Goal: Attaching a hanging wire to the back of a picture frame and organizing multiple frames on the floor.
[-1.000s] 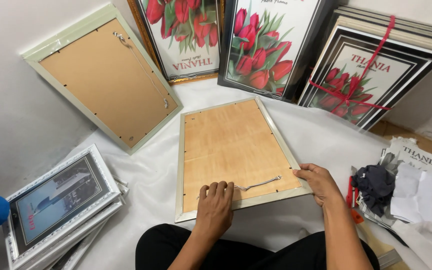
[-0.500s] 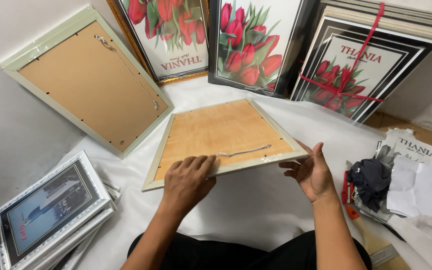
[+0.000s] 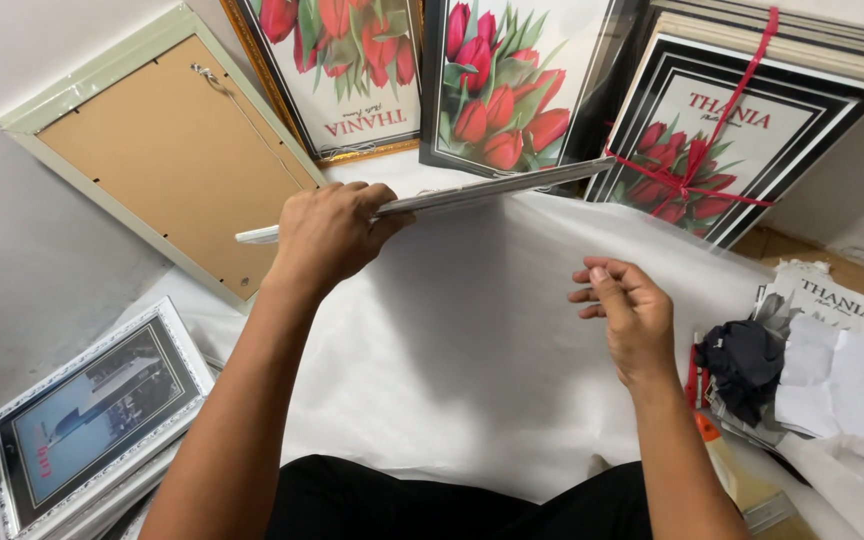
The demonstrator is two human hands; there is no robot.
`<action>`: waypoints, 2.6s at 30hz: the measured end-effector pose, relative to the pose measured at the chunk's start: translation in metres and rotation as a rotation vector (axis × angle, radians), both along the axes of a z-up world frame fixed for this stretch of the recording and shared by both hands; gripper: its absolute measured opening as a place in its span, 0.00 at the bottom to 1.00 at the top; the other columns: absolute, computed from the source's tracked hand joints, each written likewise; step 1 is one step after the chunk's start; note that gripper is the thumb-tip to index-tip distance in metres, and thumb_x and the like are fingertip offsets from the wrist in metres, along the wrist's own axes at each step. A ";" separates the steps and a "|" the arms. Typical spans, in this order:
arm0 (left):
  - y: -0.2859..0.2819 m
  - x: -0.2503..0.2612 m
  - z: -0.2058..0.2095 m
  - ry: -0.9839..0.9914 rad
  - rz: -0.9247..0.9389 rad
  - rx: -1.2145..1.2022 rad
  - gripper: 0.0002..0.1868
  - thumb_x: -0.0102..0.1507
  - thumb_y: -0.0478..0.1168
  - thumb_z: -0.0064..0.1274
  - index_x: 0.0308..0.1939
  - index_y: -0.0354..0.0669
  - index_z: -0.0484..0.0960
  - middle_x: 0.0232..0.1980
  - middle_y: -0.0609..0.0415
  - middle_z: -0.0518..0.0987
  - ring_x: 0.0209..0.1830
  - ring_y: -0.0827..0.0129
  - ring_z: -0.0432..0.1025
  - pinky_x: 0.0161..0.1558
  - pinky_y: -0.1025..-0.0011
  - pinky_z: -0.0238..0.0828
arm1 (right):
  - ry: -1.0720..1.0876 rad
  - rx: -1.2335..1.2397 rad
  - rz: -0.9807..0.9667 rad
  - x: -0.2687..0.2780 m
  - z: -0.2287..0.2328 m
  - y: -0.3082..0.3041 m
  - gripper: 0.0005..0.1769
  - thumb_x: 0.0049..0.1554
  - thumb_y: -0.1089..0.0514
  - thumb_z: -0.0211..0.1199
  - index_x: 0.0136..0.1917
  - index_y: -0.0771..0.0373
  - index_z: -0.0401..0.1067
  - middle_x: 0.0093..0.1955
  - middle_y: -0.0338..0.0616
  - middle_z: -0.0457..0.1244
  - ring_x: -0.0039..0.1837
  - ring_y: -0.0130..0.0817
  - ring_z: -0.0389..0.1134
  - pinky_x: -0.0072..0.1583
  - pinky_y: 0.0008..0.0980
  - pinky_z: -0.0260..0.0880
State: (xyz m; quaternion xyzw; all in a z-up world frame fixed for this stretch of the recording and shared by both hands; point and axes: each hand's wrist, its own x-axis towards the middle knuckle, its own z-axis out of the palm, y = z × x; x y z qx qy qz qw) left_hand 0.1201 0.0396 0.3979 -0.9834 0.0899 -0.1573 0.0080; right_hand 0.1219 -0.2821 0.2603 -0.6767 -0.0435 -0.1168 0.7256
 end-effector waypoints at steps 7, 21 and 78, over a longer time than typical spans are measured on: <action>0.004 0.003 -0.006 -0.020 0.008 0.026 0.14 0.68 0.58 0.53 0.47 0.59 0.85 0.35 0.58 0.85 0.41 0.61 0.82 0.40 0.65 0.73 | -0.199 -0.171 0.026 -0.006 0.065 0.017 0.13 0.65 0.60 0.61 0.58 0.72 0.74 0.48 0.60 0.70 0.45 0.42 0.75 0.43 0.32 0.76; -0.073 -0.104 -0.151 -0.340 -0.022 -0.165 0.14 0.53 0.42 0.66 0.38 0.42 0.81 0.41 0.50 0.84 0.41 0.58 0.78 0.56 0.49 0.68 | 0.808 0.314 0.278 -0.089 0.010 0.069 0.39 0.52 0.52 0.56 0.70 0.79 0.58 0.62 0.70 0.60 0.62 0.64 0.68 0.59 0.56 0.67; -0.102 -0.170 -0.285 0.197 0.639 -2.131 0.16 0.61 0.31 0.52 0.52 0.25 0.77 0.38 0.40 0.83 0.32 0.64 0.78 0.34 0.73 0.78 | 0.571 0.058 -0.391 -0.081 -0.096 0.044 0.11 0.61 0.64 0.64 0.53 0.77 0.72 0.47 0.56 0.68 0.37 0.39 0.66 0.32 0.27 0.58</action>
